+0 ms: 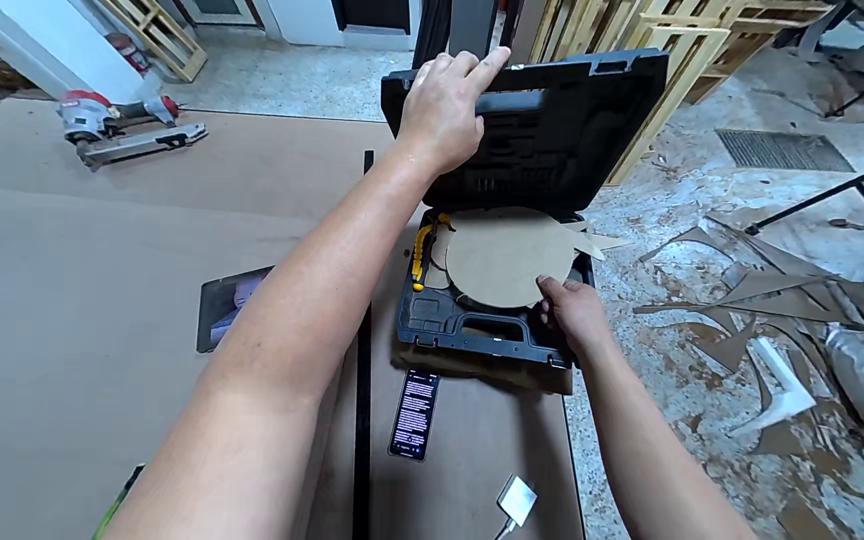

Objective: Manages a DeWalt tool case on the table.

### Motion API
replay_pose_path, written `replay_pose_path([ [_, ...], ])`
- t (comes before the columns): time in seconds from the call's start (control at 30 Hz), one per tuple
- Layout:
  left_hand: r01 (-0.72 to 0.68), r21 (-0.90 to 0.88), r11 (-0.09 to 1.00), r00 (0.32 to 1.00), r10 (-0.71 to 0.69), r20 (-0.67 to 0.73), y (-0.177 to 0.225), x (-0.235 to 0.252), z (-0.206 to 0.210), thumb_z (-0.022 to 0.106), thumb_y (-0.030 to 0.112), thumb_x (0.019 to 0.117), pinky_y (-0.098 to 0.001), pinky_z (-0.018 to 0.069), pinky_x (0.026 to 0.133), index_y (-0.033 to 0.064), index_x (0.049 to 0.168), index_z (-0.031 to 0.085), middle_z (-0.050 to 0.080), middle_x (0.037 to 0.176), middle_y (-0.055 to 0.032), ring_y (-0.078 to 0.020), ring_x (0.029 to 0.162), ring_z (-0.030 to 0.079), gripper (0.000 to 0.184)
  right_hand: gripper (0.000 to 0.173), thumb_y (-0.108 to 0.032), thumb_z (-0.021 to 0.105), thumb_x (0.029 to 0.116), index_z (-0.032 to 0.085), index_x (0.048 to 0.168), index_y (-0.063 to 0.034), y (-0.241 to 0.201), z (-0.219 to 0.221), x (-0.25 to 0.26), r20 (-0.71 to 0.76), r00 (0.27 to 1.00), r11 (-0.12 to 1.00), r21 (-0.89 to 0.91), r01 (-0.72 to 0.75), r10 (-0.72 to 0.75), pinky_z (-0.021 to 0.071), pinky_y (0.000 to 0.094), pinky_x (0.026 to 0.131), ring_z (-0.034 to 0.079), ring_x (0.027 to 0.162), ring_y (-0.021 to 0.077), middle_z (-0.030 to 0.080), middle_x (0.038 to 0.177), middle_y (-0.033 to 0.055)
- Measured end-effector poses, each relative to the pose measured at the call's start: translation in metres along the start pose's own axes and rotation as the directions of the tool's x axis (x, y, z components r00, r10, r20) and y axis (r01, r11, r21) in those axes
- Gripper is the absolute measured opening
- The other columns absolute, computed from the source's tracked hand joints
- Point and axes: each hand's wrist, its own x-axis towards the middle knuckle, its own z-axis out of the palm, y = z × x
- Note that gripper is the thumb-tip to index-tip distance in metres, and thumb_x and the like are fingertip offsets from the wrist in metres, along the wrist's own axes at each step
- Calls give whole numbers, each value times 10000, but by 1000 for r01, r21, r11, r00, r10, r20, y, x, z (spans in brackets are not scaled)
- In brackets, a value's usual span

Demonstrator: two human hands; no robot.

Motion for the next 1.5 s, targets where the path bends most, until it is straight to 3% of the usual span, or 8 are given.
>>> replay_pose_path([
  [0.23,-204,60,977,974,208,-84,17,-60,-16,545,167,1013,-475,476,1075,214,1452,595,704,1225,-93,-294,1228,620,444,479,-613,599,974,749,1232,-239,18,-23,-48,2,963,829,-508,233,-270,600,507,601,676,583,183,709,698,8],
  [0.33,-302,-6,953,947,299,-116,27,-109,-6,484,166,1055,-497,453,1135,143,1344,676,731,1173,-105,-279,1202,659,349,280,-472,574,1025,788,1032,-291,37,-46,-72,-107,900,841,-416,346,-423,594,387,548,656,561,74,703,685,-90],
  [0.47,-327,-93,940,943,318,-102,37,-152,8,502,158,1055,-527,374,1210,123,1353,680,723,1231,-98,-262,1264,635,348,358,-254,624,1021,643,1341,-96,36,-75,-35,-326,858,914,-223,339,-397,588,471,911,704,1029,197,720,1153,87],
  [0.6,-310,-114,944,947,295,-130,40,-157,15,486,147,1045,-541,354,1214,111,1336,689,717,1238,-93,-255,1258,636,356,707,-211,596,987,306,1622,-98,14,-85,27,-260,937,972,-85,218,-233,440,560,1130,505,1404,312,456,1579,153],
  [0.83,-295,-121,948,953,284,-102,47,-163,17,519,147,1021,-576,332,1218,110,1317,701,730,1188,-82,-233,1200,666,349,303,-200,537,1027,746,1247,-187,5,-76,22,-294,925,967,-151,205,-242,521,532,1007,685,1147,177,752,1189,11],
  [1.17,-330,-179,927,921,358,154,66,-276,119,637,310,987,-538,401,1185,185,1288,723,691,1307,-56,-237,1296,609,337,515,-242,402,1118,330,1623,-161,47,-90,17,54,973,862,476,171,-223,520,414,1082,579,1352,185,501,1579,24],
  [1.37,-144,-216,966,989,145,-13,43,-299,107,650,468,962,-625,275,1241,203,1476,577,453,1599,-82,-268,1511,378,583,793,-542,646,968,336,1632,-238,72,-83,-56,92,894,872,-196,448,-439,498,477,1124,491,1429,135,395,1648,-23],
  [1.5,11,-99,995,918,29,395,3,-281,98,927,526,671,-604,187,1266,155,1620,350,173,1724,-121,-317,1592,150,1171,1316,-642,873,692,136,1673,-166,75,-76,-70,238,829,623,-564,542,-506,464,532,1141,374,1514,281,131,1733,114],
])
